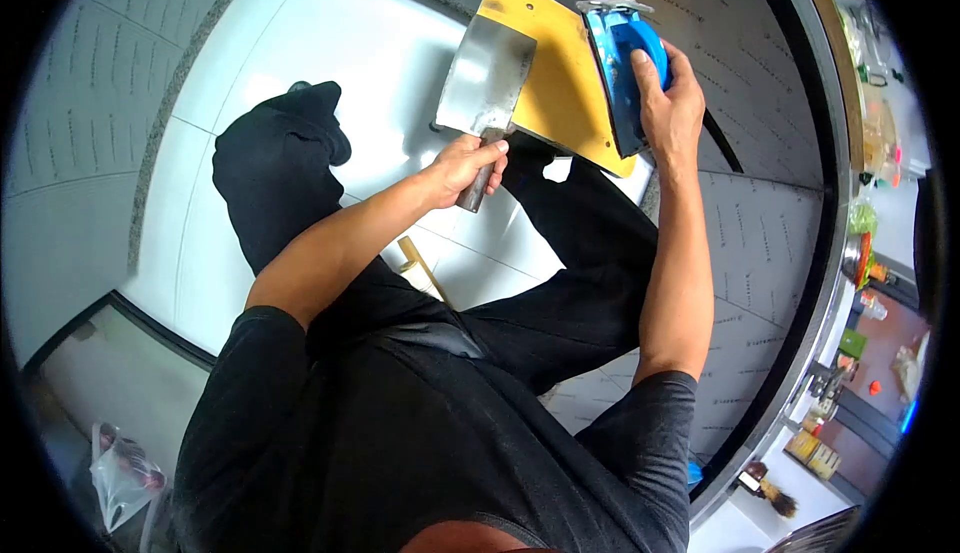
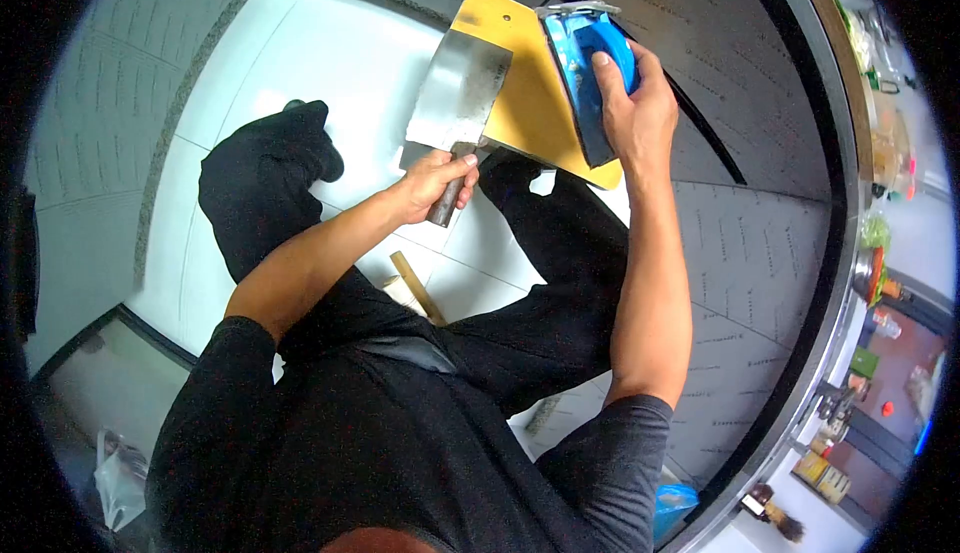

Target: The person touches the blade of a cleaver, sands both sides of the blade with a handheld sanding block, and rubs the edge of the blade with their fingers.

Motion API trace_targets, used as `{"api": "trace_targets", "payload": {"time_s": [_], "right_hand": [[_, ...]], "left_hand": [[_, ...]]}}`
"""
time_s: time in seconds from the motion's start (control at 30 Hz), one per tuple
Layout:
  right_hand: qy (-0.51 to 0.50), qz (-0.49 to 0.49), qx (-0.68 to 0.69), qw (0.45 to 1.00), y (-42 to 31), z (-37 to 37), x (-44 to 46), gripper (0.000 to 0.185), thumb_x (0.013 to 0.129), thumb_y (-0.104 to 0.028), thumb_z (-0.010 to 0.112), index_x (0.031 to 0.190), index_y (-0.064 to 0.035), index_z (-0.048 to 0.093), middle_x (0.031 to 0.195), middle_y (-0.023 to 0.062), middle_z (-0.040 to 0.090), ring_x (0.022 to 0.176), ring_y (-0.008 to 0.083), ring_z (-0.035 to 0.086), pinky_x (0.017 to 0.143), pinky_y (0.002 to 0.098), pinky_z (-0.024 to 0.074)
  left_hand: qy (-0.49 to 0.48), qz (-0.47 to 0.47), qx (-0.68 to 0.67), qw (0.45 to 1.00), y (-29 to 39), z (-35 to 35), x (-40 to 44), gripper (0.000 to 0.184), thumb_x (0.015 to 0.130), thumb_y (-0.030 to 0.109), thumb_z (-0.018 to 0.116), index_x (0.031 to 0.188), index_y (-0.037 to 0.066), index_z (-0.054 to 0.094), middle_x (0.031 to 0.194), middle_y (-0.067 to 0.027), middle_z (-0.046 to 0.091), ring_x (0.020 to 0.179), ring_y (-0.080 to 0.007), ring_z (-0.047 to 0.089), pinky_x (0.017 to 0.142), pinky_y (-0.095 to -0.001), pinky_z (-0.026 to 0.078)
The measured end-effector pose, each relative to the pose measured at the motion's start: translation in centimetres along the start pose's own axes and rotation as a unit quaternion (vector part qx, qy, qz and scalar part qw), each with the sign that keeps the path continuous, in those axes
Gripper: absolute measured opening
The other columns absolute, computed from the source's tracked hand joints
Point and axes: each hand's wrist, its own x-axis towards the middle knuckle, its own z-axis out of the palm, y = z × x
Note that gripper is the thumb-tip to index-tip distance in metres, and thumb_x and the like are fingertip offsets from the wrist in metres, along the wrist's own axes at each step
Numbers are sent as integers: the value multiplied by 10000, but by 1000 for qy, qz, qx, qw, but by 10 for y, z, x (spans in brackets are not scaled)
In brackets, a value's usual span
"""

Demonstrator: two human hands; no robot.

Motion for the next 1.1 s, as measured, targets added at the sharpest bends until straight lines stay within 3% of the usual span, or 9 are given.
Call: {"api": "trace_targets", "payload": {"time_s": [0.17, 0.37, 0.53, 0.63, 0.73, 0.87, 0.93, 0.97, 1.1], "right_hand": [[-89, -29, 2, 996, 2, 35, -1, 464, 907, -343, 727, 1246, -38, 641, 1012, 197, 716, 878, 264, 706, 808, 367, 543], [-225, -275, -79, 932, -10, 98, 11, 412, 902, -288, 707, 1252, -83, 636, 1061, 214, 697, 912, 346, 691, 811, 409, 544], [-253, -242, -85, 933, -8, 142, 25, 438, 905, -358, 687, 1223, -62, 626, 963, 214, 708, 848, 365, 700, 783, 428, 542], [-270, -178, -154, 934, -16, 154, 32, 454, 872, -424, 611, 1097, -30, 619, 893, 268, 688, 884, 424, 682, 808, 472, 529], [-270, -196, -206, 920, -29, 161, 40, 440, 826, -402, 572, 1019, -13, 641, 867, 267, 697, 884, 452, 678, 834, 485, 534], [-213, -206, -206, 933, -35, 171, 33, 572, 859, -599, 602, 938, -36, 664, 795, 236, 703, 786, 427, 695, 747, 496, 551], [-210, -201, -222, 931, -30, 178, 34, 609, 869, -645, 581, 963, -50, 674, 792, 229, 702, 781, 423, 692, 741, 496, 548], [-206, -201, -239, 927, -27, 179, 35, 648, 879, -690, 560, 988, -64, 684, 788, 223, 702, 775, 419, 690, 736, 495, 544], [-179, -210, -238, 931, -30, 178, 35, 627, 865, -684, 584, 968, -78, 704, 758, 210, 700, 754, 408, 693, 715, 485, 549]], "left_hand": [[45, -1, -18, 999, 5, 9, -1, 342, 1014, 323, 578, 787, 68, 569, 670, -40, 570, 571, -137, 570, 522, -280, 481], [43, -3, -27, 999, 12, 6, 4, 331, 1020, 302, 573, 785, 69, 563, 701, -35, 578, 594, -137, 587, 518, -295, 493], [49, 7, -27, 998, 16, 4, 13, 324, 1022, 320, 563, 833, 58, 563, 724, -37, 583, 598, -130, 592, 514, -285, 499], [89, -27, 25, 995, 20, 10, 10, 344, 1038, 368, 521, 967, 32, 543, 770, -42, 587, 600, -127, 603, 513, -268, 523], [63, -46, 19, 997, 21, 7, 13, 350, 1042, 379, 509, 985, 35, 544, 769, -44, 586, 614, -132, 614, 519, -273, 531], [49, -77, 32, 995, 25, 4, 13, 369, 1043, 387, 504, 1068, 20, 527, 812, -54, 589, 635, -137, 621, 525, -277, 538], [90, -39, 51, 994, 27, 12, 5, 409, 1044, 400, 496, 1149, 5, 499, 859, -64, 584, 656, -144, 629, 536, -282, 544], [122, -17, 54, 991, 27, 18, 0, 339, 1047, 347, 511, 1090, 11, 508, 845, -55, 565, 645, -134, 603, 542, -273, 531], [145, 25, 73, 986, 21, 20, -4, 334, 1043, 300, 518, 1192, 8, 457, 830, -54, 562, 617, -122, 585, 511, -265, 505]]}}
